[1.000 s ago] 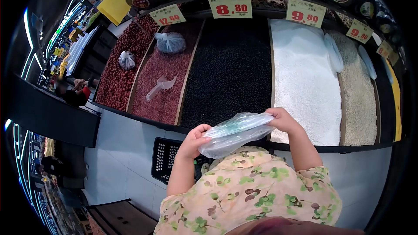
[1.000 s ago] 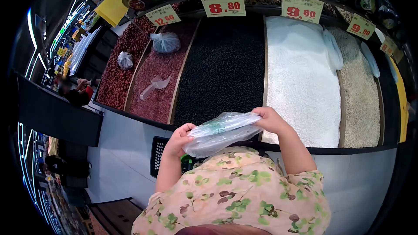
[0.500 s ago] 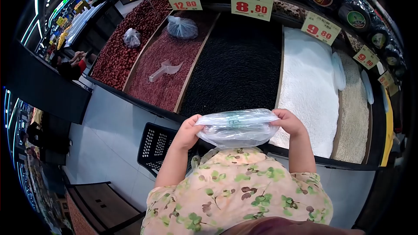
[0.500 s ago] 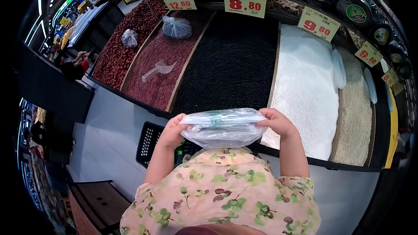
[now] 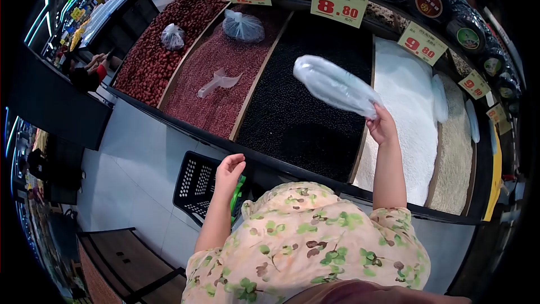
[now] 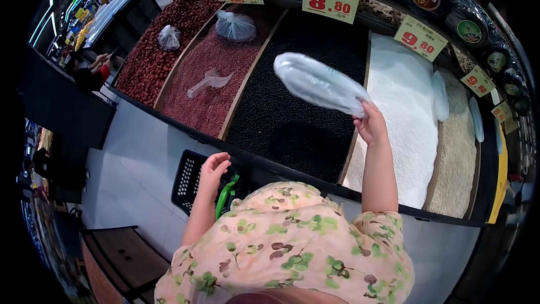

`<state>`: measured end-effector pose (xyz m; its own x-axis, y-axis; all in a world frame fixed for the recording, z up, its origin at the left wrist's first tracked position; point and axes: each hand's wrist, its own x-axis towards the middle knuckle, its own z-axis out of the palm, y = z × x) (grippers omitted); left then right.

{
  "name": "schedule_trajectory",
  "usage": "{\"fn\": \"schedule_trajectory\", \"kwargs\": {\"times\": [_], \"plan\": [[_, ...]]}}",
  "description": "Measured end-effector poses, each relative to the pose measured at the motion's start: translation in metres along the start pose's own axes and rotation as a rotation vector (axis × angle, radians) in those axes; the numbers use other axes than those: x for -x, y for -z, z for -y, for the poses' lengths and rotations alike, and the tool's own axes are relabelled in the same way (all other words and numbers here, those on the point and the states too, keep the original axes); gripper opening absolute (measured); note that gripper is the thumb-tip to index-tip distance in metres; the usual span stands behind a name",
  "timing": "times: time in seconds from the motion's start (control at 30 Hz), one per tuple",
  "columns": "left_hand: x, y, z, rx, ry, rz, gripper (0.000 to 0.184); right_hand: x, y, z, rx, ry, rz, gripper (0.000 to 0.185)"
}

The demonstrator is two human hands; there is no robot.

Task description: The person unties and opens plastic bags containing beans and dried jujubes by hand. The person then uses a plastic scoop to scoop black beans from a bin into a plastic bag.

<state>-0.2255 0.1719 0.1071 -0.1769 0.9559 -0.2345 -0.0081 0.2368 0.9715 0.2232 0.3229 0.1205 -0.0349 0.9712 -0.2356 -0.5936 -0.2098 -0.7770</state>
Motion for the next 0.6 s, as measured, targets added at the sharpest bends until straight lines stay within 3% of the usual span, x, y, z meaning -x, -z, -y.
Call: {"fn": "schedule_trajectory", "kwargs": {"times": [0.1,0.13,0.27,0.37,0.43,0.57,0.6], "plan": [[0.016,0.016,0.043,-0.179,-0.004,-0.034,0.024,-0.031,-0.014,0.013,-0.277,0.008,-0.078,0.039],[0.021,0.02,0.059,-0.297,-0.023,-0.061,0.025,-0.035,-0.022,0.015,-0.281,0.038,0.005,0.045],[0.057,0.031,0.091,-0.723,-0.172,-0.158,0.041,-0.055,-0.034,-0.011,-0.153,-0.031,-0.112,0.053],[0.083,0.039,0.107,-0.894,-0.112,-0.22,0.053,-0.051,-0.047,-0.036,-0.106,-0.046,-0.141,0.046],[0.098,0.045,0.118,-0.923,0.103,-0.215,0.059,-0.049,-0.049,-0.049,-0.127,-0.09,-0.136,0.041],[0.102,0.056,0.145,-1.01,0.168,-0.251,0.048,-0.047,-0.065,-0.065,-0.002,-0.077,-0.109,0.039],[0.102,0.056,0.148,-1.031,0.069,-0.317,0.038,-0.048,-0.07,-0.067,0.012,-0.076,-0.093,0.04]]}}
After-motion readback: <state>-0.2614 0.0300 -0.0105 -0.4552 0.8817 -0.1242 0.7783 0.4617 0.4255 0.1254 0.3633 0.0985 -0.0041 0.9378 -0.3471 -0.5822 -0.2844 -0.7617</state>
